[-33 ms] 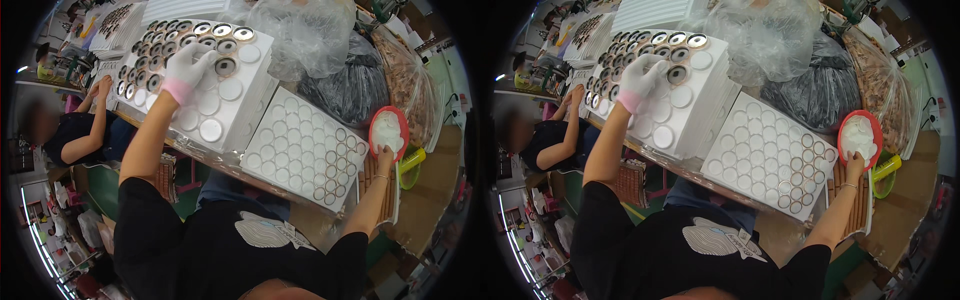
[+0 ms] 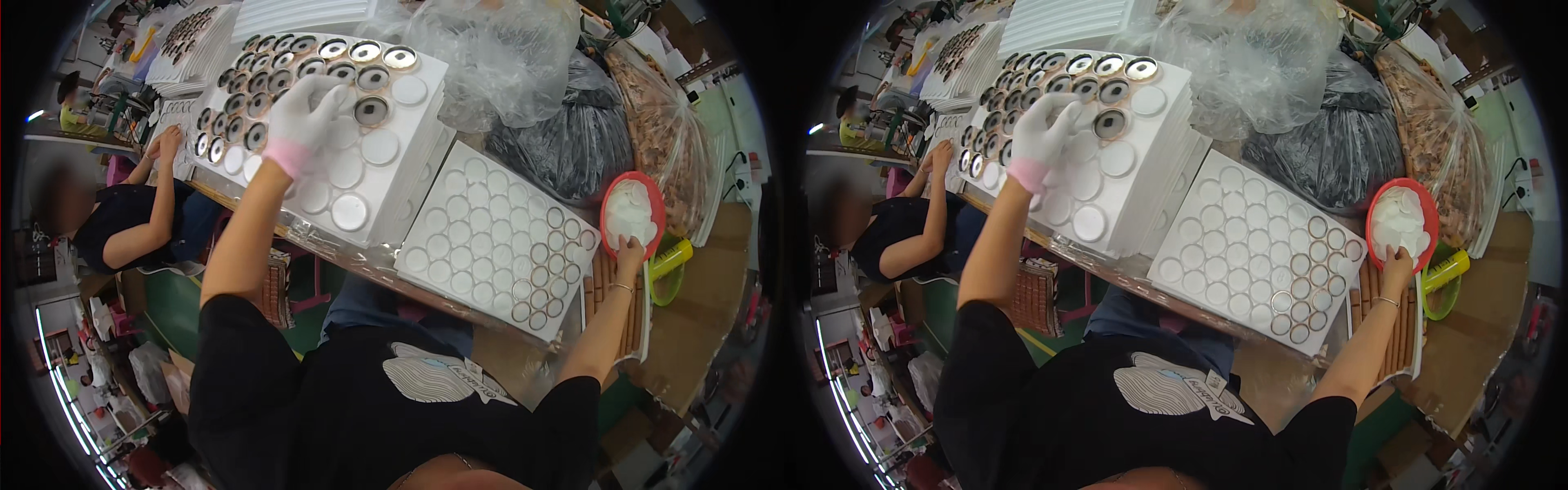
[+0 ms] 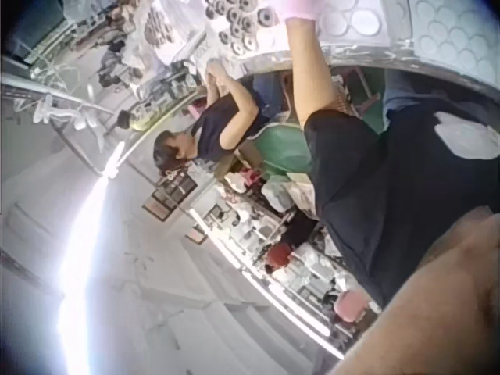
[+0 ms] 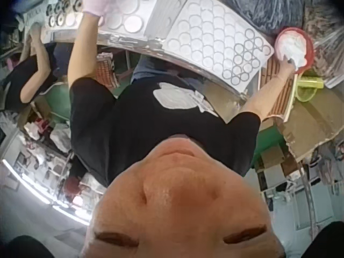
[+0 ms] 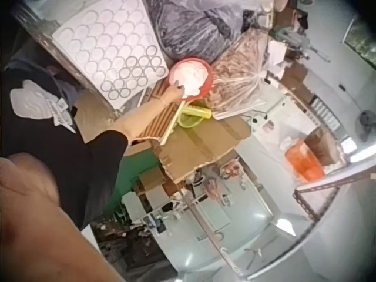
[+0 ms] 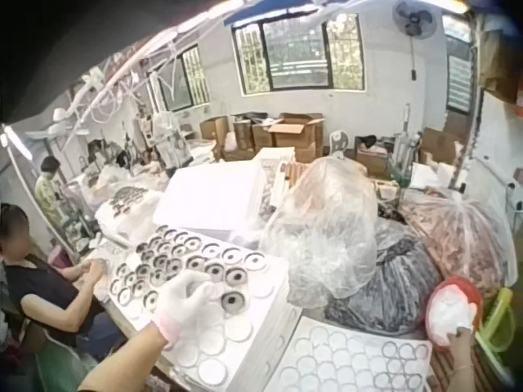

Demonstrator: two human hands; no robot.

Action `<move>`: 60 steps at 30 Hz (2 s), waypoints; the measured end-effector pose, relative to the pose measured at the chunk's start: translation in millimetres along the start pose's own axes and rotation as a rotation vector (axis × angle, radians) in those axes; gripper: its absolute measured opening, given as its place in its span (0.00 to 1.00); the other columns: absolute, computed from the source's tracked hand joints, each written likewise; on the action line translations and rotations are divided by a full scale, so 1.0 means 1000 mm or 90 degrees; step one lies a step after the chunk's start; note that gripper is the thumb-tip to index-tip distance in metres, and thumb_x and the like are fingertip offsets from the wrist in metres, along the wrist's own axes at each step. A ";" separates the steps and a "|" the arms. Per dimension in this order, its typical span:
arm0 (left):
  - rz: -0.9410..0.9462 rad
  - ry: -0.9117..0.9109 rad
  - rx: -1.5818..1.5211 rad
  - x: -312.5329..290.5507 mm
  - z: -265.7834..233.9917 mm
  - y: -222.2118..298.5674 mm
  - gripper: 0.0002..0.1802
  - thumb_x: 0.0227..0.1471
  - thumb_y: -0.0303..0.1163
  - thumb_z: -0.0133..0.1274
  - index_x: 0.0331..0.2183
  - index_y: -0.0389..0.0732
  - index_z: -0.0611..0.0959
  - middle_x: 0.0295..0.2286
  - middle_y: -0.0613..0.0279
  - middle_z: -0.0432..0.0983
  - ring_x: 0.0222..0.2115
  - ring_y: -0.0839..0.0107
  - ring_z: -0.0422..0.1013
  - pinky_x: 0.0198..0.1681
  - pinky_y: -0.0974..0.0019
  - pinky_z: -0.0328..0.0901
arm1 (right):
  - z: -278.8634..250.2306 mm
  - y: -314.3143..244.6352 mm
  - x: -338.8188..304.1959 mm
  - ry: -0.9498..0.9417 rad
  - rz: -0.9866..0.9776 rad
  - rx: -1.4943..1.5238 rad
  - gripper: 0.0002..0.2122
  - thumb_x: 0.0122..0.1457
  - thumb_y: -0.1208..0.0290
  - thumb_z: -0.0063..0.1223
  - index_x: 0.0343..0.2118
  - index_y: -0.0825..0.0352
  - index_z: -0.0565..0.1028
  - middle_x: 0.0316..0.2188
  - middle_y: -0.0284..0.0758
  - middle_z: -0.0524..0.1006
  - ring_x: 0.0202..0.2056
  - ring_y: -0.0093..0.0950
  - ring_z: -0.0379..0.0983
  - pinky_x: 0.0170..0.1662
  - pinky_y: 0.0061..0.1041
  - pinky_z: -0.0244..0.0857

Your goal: Manually placing circular components into a plastic organizer tray.

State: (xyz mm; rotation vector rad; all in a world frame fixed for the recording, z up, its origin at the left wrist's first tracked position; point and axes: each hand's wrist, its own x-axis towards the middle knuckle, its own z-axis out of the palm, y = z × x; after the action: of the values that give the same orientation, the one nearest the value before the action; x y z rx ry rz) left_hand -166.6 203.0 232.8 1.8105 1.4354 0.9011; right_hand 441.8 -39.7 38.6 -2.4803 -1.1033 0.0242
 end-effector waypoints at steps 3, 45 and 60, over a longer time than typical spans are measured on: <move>-0.023 0.019 -0.175 -0.031 -0.012 -0.006 0.17 0.53 0.32 0.55 0.44 0.35 0.75 0.35 0.63 0.76 0.29 0.79 0.72 0.29 0.76 0.67 | -0.040 -0.037 -0.019 0.015 0.024 0.039 0.12 0.51 0.69 0.59 0.25 0.74 0.71 0.16 0.37 0.68 0.19 0.23 0.63 0.24 0.26 0.59; -0.351 -0.466 -0.697 -0.022 -0.084 -0.018 0.30 0.56 0.35 0.48 0.56 0.33 0.60 0.50 0.44 0.66 0.49 0.59 0.68 0.48 0.61 0.66 | -0.002 -0.533 -0.133 -0.211 -0.076 0.282 0.07 0.48 0.65 0.60 0.23 0.63 0.77 0.20 0.33 0.78 0.22 0.30 0.74 0.27 0.29 0.65; -0.301 -0.404 -0.408 0.028 -0.051 -0.029 0.17 0.48 0.26 0.59 0.40 0.34 0.74 0.33 0.58 0.77 0.28 0.76 0.74 0.27 0.74 0.70 | -0.021 -0.563 -0.153 -0.363 -0.028 0.543 0.08 0.49 0.69 0.62 0.25 0.68 0.77 0.22 0.27 0.74 0.23 0.15 0.65 0.26 0.18 0.59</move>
State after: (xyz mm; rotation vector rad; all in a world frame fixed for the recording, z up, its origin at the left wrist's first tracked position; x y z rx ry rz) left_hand -219.2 239.8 240.5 1.0615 0.9443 0.4049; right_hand -56.2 178.6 251.0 -1.6906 -1.0404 1.0147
